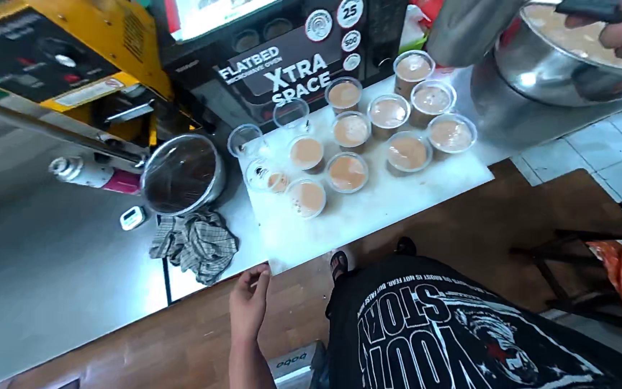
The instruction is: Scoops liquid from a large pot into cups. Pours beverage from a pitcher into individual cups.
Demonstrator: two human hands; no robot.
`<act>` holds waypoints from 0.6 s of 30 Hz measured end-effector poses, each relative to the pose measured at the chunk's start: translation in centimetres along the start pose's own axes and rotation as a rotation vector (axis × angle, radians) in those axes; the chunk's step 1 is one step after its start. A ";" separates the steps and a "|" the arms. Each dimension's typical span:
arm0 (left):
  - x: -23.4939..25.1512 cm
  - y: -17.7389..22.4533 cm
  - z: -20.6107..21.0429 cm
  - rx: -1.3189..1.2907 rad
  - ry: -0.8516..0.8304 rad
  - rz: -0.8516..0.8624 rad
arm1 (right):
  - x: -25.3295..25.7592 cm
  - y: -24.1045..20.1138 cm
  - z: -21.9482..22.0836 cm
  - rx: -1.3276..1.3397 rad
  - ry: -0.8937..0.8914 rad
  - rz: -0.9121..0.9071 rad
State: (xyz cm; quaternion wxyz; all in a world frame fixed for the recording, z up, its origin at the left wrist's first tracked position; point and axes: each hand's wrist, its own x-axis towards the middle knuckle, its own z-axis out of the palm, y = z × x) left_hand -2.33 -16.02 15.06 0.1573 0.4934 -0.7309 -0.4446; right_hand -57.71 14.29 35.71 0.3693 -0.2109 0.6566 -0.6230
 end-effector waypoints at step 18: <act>14.2 -8.0 -2.0 0.371 0.091 0.555 | 1.9 5.8 26.7 -0.201 0.033 0.076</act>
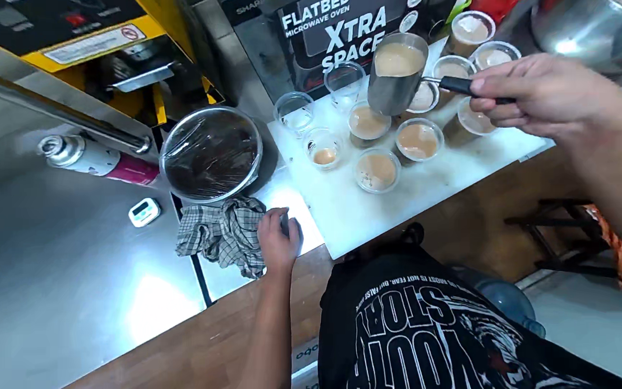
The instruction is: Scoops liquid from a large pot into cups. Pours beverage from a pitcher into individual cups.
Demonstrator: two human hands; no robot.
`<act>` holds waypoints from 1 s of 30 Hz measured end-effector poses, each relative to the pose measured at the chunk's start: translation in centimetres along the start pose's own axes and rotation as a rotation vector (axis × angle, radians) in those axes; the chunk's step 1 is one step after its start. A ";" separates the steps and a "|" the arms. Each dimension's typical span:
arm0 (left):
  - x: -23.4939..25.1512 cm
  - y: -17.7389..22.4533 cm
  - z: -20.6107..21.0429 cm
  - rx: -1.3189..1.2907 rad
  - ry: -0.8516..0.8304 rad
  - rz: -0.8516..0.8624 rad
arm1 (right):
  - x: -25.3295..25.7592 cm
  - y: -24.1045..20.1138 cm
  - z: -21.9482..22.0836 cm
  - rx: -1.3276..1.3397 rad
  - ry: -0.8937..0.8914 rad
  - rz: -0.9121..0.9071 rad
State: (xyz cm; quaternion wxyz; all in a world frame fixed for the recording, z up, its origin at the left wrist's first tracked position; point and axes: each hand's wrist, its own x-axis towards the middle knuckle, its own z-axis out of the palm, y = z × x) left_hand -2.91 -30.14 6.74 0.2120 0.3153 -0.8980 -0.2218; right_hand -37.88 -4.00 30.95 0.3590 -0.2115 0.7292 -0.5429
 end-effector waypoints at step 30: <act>-0.3 -0.4 1.4 0.039 0.100 0.054 | -0.3 -0.6 7.6 -0.516 0.151 -0.185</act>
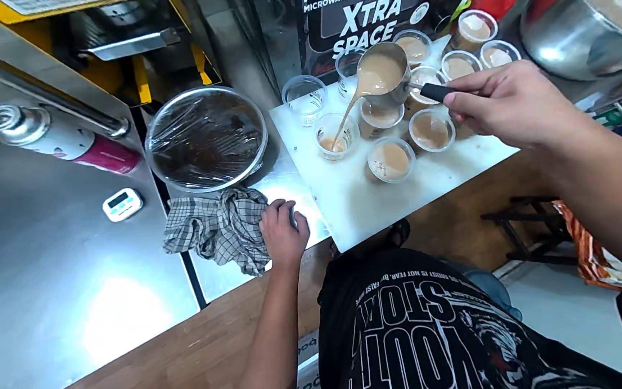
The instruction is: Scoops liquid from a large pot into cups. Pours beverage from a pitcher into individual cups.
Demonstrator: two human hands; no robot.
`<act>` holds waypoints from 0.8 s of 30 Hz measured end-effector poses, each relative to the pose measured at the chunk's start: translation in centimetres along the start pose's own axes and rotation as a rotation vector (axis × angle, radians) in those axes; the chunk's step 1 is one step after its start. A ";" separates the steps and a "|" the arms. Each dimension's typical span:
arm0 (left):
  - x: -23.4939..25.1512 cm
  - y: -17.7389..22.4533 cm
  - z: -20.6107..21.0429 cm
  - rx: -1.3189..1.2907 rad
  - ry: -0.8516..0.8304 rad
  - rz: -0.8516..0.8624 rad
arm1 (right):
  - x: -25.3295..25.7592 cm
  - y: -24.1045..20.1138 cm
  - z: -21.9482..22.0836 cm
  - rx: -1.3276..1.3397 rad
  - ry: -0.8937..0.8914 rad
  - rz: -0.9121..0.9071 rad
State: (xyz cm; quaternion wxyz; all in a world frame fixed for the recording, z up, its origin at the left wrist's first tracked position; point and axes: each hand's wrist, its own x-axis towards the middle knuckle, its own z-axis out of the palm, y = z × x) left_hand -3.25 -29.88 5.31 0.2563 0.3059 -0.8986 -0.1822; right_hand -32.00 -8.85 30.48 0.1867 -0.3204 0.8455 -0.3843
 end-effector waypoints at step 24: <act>0.0 0.0 -0.1 -0.037 0.009 0.009 | -0.6 -1.3 0.4 -0.186 0.038 -0.062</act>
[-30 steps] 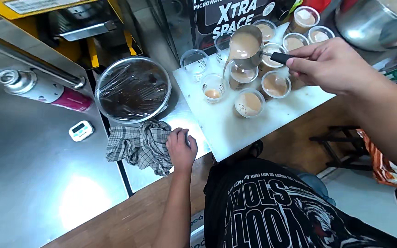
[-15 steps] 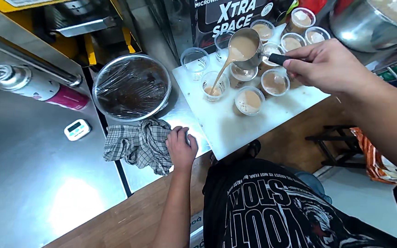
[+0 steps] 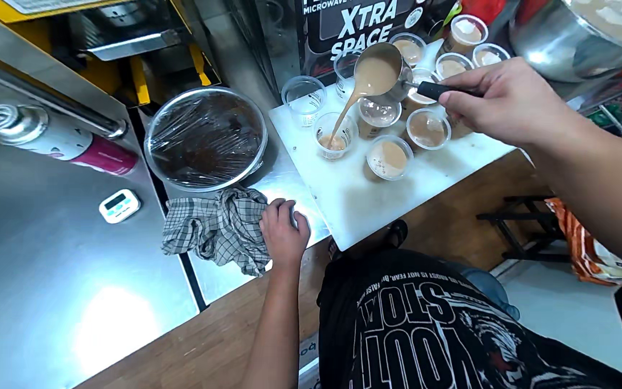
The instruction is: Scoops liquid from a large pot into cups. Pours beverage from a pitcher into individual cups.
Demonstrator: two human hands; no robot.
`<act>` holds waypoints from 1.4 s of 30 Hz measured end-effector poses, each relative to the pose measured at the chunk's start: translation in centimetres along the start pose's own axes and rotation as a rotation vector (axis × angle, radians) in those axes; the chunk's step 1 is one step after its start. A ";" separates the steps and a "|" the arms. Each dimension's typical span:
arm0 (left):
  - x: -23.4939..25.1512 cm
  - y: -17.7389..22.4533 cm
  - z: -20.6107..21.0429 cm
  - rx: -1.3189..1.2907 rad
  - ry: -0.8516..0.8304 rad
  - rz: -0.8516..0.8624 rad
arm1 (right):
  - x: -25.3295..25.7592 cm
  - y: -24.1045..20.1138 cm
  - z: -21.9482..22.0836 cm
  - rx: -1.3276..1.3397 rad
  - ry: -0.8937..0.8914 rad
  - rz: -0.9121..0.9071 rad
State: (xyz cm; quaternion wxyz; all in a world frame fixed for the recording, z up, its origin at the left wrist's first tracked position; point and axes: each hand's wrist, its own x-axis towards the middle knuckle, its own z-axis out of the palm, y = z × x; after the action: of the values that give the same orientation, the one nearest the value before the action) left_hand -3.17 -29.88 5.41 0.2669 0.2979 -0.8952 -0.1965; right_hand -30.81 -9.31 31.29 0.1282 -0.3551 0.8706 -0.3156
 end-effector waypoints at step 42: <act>0.1 0.1 -0.1 -0.001 -0.021 0.012 | -0.6 -0.8 1.2 -0.229 0.121 -0.091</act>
State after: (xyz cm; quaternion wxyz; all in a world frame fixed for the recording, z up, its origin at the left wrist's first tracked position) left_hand -3.18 -29.90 5.55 0.2588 0.2901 -0.8997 -0.1985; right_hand -29.43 -9.85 30.86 0.0197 -0.3869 0.8900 -0.2404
